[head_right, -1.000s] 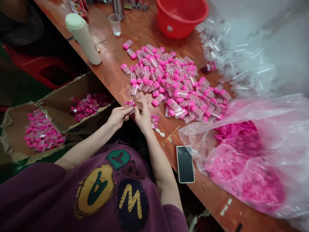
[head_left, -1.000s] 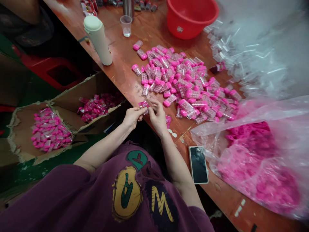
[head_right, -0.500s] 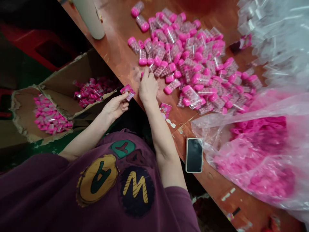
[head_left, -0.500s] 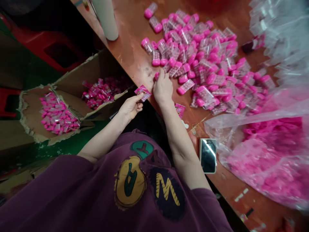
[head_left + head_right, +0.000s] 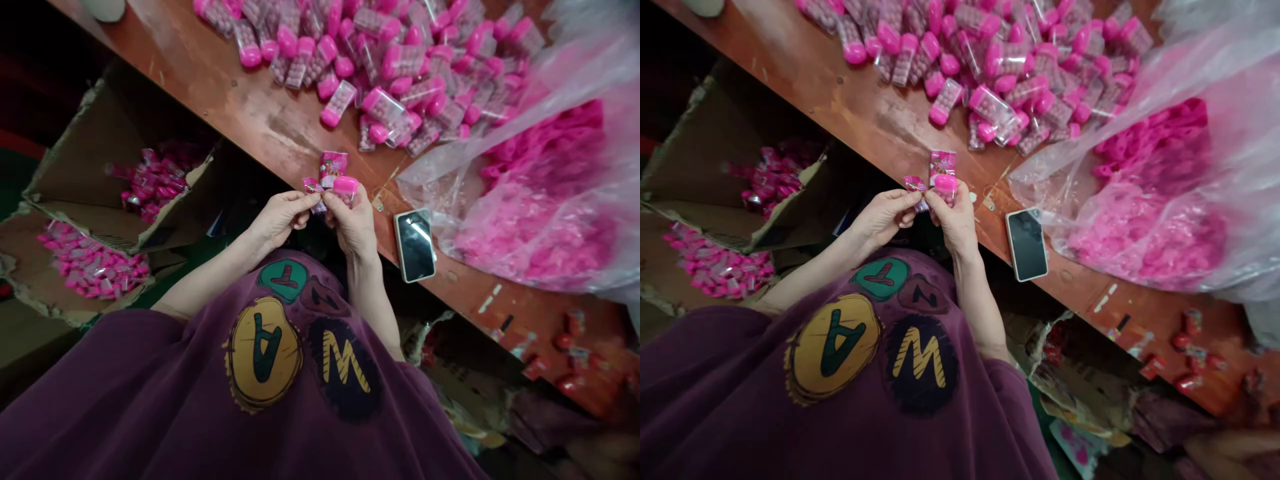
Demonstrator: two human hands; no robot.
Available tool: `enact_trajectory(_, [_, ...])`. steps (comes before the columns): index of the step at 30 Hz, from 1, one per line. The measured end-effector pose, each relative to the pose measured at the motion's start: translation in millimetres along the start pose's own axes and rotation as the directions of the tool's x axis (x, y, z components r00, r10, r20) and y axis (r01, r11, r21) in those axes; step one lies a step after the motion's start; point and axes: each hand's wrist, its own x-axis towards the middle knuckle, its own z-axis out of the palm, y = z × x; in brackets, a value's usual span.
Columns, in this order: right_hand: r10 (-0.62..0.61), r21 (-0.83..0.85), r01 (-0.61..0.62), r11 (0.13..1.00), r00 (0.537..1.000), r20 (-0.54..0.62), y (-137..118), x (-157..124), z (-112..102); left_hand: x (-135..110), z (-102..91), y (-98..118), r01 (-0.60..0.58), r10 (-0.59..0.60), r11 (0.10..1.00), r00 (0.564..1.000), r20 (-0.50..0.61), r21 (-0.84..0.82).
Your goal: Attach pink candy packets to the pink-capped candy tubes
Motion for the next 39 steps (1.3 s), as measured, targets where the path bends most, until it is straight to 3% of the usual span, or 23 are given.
enact_trajectory(5, [0.124, 0.138, -0.114, 0.984, 0.990, -0.072, 6.3, -20.7, -25.5, -3.7, 13.5, -19.8, 0.009, -0.020, 0.994, 0.995, 0.097, 0.110])
enact_trajectory(11, [-0.063, 0.041, 0.072, 0.997, 0.979, -0.192, 18.8, -37.1, -48.2, -6.5, 25.5, -29.6, 0.028, -0.066, 0.956, 0.990, 0.121, 0.291])
enact_trajectory(15, [-0.085, 0.010, 0.087, 0.996, 0.984, -0.158, 27.4, -38.0, -55.1, -8.5, 32.6, -29.5, 0.020, -0.048, 0.939, 0.996, 0.072, 0.344])
enact_trajectory(20, [-0.070, 0.157, 0.113, 0.981, 0.964, -0.257, 26.1, -51.0, -58.0, -9.8, 38.6, -29.1, 0.045, -0.031, 0.974, 0.998, -0.062, 0.224])
enact_trajectory(27, [-0.010, 0.114, 0.023, 0.993, 0.993, -0.114, 31.9, -90.3, -48.1, -6.7, 37.5, -37.5, 0.107, -0.090, 0.990, 0.982, -0.164, 0.096])
enact_trajectory(34, [-0.003, 0.127, 0.022, 0.992, 0.989, -0.146, 44.5, -87.1, -34.8, -9.4, 38.3, -43.9, 0.099, -0.092, 0.993, 0.991, -0.102, 0.065])
enact_trajectory(39, [0.079, 0.243, -0.069, 0.968, 0.996, -0.032, 43.1, -88.1, -34.0, -9.9, 39.2, -43.0, 0.093, -0.086, 0.987, 0.995, -0.059, 0.131])
